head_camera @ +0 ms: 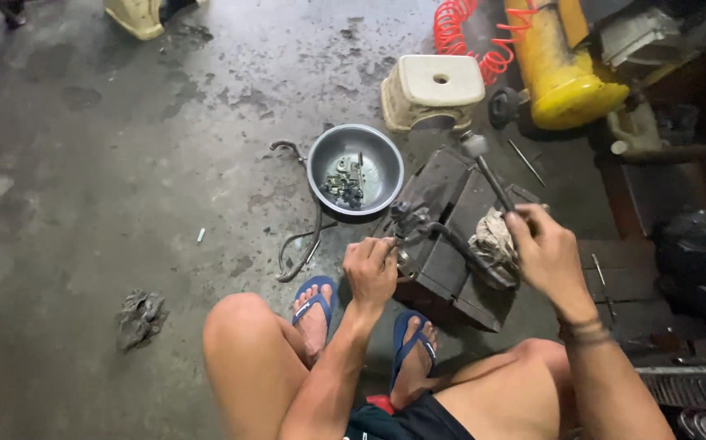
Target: The person sits on the floor and uses a hammer to tap a mechanical part resting on a wooden block. They repeatedly reposition the part and strike it with the hammer, then wipe the part with a cloth.
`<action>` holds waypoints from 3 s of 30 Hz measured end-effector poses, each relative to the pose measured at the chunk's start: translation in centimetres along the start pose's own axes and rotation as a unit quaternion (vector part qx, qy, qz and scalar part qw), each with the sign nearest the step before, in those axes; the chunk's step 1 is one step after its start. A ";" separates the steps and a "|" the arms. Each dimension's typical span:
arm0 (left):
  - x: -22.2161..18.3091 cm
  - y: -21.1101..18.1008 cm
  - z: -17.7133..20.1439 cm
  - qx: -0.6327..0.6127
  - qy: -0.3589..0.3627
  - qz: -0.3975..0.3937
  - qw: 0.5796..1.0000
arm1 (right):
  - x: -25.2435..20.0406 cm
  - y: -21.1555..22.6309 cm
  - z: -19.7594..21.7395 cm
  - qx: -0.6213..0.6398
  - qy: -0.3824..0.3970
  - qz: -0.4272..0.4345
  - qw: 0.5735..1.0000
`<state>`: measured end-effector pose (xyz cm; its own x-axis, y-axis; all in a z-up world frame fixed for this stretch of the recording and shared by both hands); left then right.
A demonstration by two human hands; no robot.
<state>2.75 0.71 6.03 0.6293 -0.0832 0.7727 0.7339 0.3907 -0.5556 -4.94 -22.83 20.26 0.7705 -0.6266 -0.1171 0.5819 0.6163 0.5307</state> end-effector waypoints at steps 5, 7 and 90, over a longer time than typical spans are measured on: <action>4.1 -3.0 1.3 -0.031 -0.062 -0.196 0.978 | 4.9 -8.7 -5.0 -0.065 -0.043 -0.042 0.996; 6.7 -4.6 2.9 -0.047 -0.073 -0.249 0.964 | 3.5 -7.2 -4.6 -0.130 -0.025 -0.056 0.990; 12.0 -13.9 3.8 -0.044 0.163 -0.443 0.881 | -4.2 2.0 1.8 0.222 -0.256 0.348 0.874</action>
<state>-0.87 -2.22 24.25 -0.1703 -0.5832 0.7943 0.9817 -0.0305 0.1880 -7.50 -19.86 23.31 0.6137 -0.3744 0.6951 -0.2277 0.7591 0.6099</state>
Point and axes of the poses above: each hand's wrist, its own x-axis towards the middle knuckle, its own z-axis out of the back of the hand, y = z × x, the point moved 2 cm from there along x, towards the middle knuckle, and after that the axes turned 15 degrees about -z, right-handed, at the moved point
